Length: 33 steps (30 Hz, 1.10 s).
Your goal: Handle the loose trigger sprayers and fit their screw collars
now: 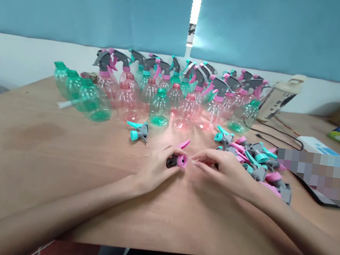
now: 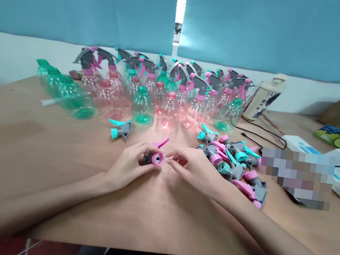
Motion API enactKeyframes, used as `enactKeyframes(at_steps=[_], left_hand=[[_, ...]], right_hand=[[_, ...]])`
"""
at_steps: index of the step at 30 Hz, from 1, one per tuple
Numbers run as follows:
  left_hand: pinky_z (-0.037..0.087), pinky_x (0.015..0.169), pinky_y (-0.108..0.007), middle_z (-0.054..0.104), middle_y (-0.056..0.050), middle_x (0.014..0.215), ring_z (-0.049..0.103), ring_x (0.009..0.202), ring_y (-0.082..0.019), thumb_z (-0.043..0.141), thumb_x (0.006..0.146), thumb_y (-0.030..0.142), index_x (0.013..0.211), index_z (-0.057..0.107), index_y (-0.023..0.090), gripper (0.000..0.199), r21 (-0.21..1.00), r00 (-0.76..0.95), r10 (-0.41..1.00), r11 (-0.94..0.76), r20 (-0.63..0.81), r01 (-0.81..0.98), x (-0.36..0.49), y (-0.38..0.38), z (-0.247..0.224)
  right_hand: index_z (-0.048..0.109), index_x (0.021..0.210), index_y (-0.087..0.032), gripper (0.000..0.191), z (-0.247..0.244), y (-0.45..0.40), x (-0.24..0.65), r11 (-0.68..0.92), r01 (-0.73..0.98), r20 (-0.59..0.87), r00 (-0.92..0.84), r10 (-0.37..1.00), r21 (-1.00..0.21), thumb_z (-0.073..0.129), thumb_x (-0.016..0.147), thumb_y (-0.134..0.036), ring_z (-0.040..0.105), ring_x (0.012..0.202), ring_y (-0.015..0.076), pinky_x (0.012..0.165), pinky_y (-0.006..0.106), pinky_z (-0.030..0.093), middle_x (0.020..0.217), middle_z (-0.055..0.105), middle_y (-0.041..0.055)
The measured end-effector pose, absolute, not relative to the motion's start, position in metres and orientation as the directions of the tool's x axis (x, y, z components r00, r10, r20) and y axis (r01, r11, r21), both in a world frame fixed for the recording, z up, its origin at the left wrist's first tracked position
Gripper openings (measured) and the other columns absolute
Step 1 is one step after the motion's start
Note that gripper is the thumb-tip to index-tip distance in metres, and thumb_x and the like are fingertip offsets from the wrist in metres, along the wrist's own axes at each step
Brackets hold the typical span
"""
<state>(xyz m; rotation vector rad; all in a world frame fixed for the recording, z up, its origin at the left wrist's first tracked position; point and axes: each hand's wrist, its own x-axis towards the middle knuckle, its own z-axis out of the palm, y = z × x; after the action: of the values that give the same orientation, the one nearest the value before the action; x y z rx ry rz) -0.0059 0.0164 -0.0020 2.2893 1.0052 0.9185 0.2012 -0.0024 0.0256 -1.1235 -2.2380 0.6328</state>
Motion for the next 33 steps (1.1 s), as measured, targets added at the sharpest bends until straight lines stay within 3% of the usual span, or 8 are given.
enactKeyframes(at_steps=[6, 10, 16, 21, 28, 33], left_hand=[[0.044, 0.081, -0.03, 0.064, -0.001, 0.099, 0.057, 0.093, -0.018, 0.066, 0.078, 0.012, 0.099, 0.059, 0.021, 0.024, 0.597, 0.49, 0.761, -0.643, 0.426, 0.48, 0.01, 0.025, -0.003], [0.042, 0.08, -0.033, 0.066, 0.0, 0.095, 0.055, 0.09, -0.019, 0.067, 0.078, 0.017, 0.101, 0.059, 0.022, 0.024, 0.537, 0.478, 0.762, -0.647, 0.437, 0.541, 0.011, 0.024, -0.003], [0.043, 0.08, -0.034, 0.066, -0.001, 0.095, 0.054, 0.09, -0.02, 0.066, 0.079, 0.015, 0.101, 0.06, 0.021, 0.024, 0.535, 0.462, 0.786, -0.618, 0.411, 0.576, 0.007, 0.023, -0.002], [0.046, 0.076, -0.033, 0.064, -0.004, 0.096, 0.053, 0.09, -0.021, 0.064, 0.081, 0.019, 0.108, 0.058, 0.021, 0.028, 0.53, 0.506, 0.777, -0.627, 0.374, 0.571, 0.005, 0.025, -0.005], [0.044, 0.084, -0.036, 0.059, -0.006, 0.105, 0.05, 0.099, -0.022, 0.06, 0.085, 0.024, 0.109, 0.054, 0.02, 0.025, 0.492, 0.558, 0.754, -0.653, 0.346, 0.576, 0.003, 0.023, -0.007], [0.046, 0.081, -0.034, 0.06, -0.005, 0.099, 0.052, 0.094, -0.021, 0.058, 0.087, 0.026, 0.109, 0.052, 0.021, 0.023, 0.468, 0.578, 0.74, -0.668, 0.343, 0.578, 0.002, 0.022, -0.008]], right_hand=[[0.06, 0.108, -0.02, 0.022, 0.004, 0.006, 0.206, 0.498, 0.529, 0.283, -0.436, 0.854, -0.687, 0.051, 0.089, -0.027, 0.059, 0.066, 0.0125, 0.06, 0.023, 0.045, 0.079, 0.067, 0.0014], [0.058, 0.114, -0.019, 0.027, -0.004, 0.001, 0.204, 0.48, 0.573, 0.275, -0.411, 0.869, -0.664, 0.05, 0.089, -0.023, 0.056, 0.063, 0.0124, 0.06, 0.024, 0.043, 0.076, 0.064, 0.0009], [0.038, 0.135, -0.015, 0.049, -0.013, -0.014, 0.197, 0.449, 0.563, 0.184, -0.464, 0.866, -0.693, 0.051, 0.089, -0.027, 0.051, 0.055, 0.0122, 0.055, 0.024, 0.04, 0.066, 0.059, -0.0023], [0.038, 0.136, -0.016, 0.051, -0.016, -0.014, 0.195, 0.406, 0.549, 0.136, -0.466, 0.874, -0.731, 0.052, 0.088, -0.028, 0.047, 0.053, 0.0112, 0.053, 0.024, 0.037, 0.063, 0.055, -0.0042], [0.041, 0.133, -0.018, 0.049, -0.013, -0.013, 0.196, 0.362, 0.505, 0.111, -0.461, 0.881, -0.784, 0.054, 0.087, -0.027, 0.046, 0.053, 0.01, 0.054, 0.023, 0.036, 0.06, 0.051, -0.0066], [0.043, 0.133, -0.017, 0.048, -0.015, -0.014, 0.197, 0.356, 0.487, 0.119, -0.451, 0.884, -0.797, 0.054, 0.087, -0.027, 0.043, 0.049, 0.0097, 0.053, 0.023, 0.035, 0.056, 0.049, -0.0075]])
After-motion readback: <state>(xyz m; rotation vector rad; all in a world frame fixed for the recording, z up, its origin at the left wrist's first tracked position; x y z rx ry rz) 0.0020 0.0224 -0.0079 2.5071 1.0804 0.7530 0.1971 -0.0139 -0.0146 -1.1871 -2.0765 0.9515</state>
